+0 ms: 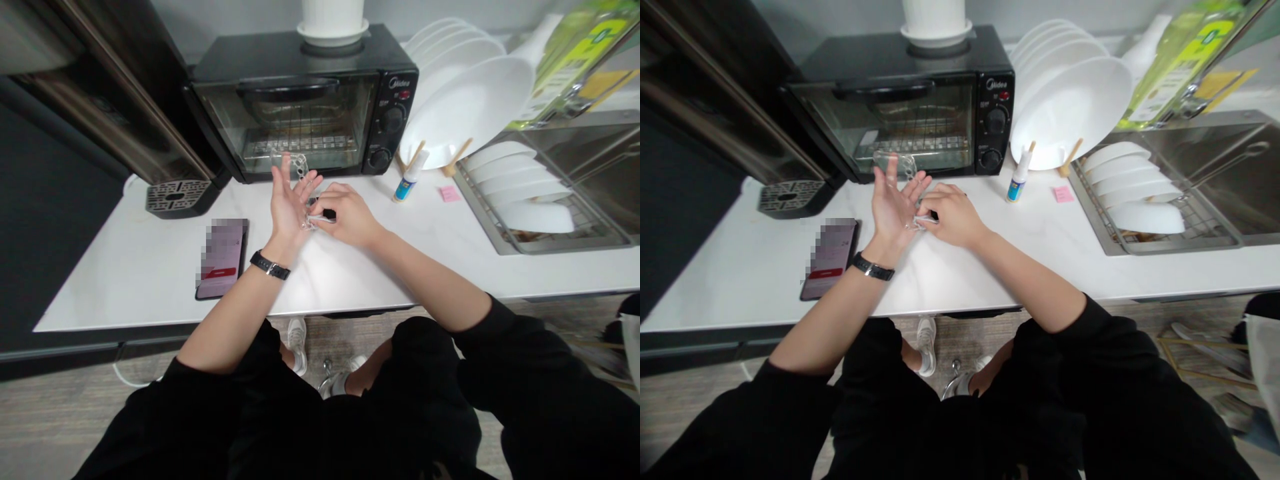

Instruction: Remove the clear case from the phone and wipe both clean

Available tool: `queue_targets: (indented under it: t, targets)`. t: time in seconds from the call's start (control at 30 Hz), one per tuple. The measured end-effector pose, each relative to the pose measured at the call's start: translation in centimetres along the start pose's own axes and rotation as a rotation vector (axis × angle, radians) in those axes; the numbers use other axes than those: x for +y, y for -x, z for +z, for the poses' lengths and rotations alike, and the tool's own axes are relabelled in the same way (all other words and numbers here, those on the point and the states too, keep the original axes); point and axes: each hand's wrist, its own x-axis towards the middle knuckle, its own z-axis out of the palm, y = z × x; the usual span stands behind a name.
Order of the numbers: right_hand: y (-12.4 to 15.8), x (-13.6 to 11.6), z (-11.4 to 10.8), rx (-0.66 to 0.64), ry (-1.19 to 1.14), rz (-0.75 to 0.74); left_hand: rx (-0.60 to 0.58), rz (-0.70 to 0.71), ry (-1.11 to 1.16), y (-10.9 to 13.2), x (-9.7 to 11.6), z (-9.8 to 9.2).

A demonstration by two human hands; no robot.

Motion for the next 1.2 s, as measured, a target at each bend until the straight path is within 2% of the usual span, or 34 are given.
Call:
queue_targets:
  t: [0.27,0.47,0.7,0.97,1.2]
  targets:
    - [-0.1,0.1,-0.2,0.202,0.214,0.155,-0.096,-0.125,-0.056,0.4,-1.0,0.8]
    - [-0.2,1.4,-0.1,0.367,0.204,0.26,-0.169,-0.244,-0.074,1.1,-1.5,1.5]
    - [-0.2,1.5,0.2,0.389,0.133,0.284,-0.159,-0.26,-0.086,1.4,-1.0,1.8]
    - [-0.3,2.1,-0.2,0.563,0.101,0.255,-0.205,-0.321,-0.171,1.7,-1.2,1.6]
    - [-0.2,1.9,-0.9,0.549,0.083,0.232,-0.239,-0.329,-0.211,1.0,-1.4,1.0]
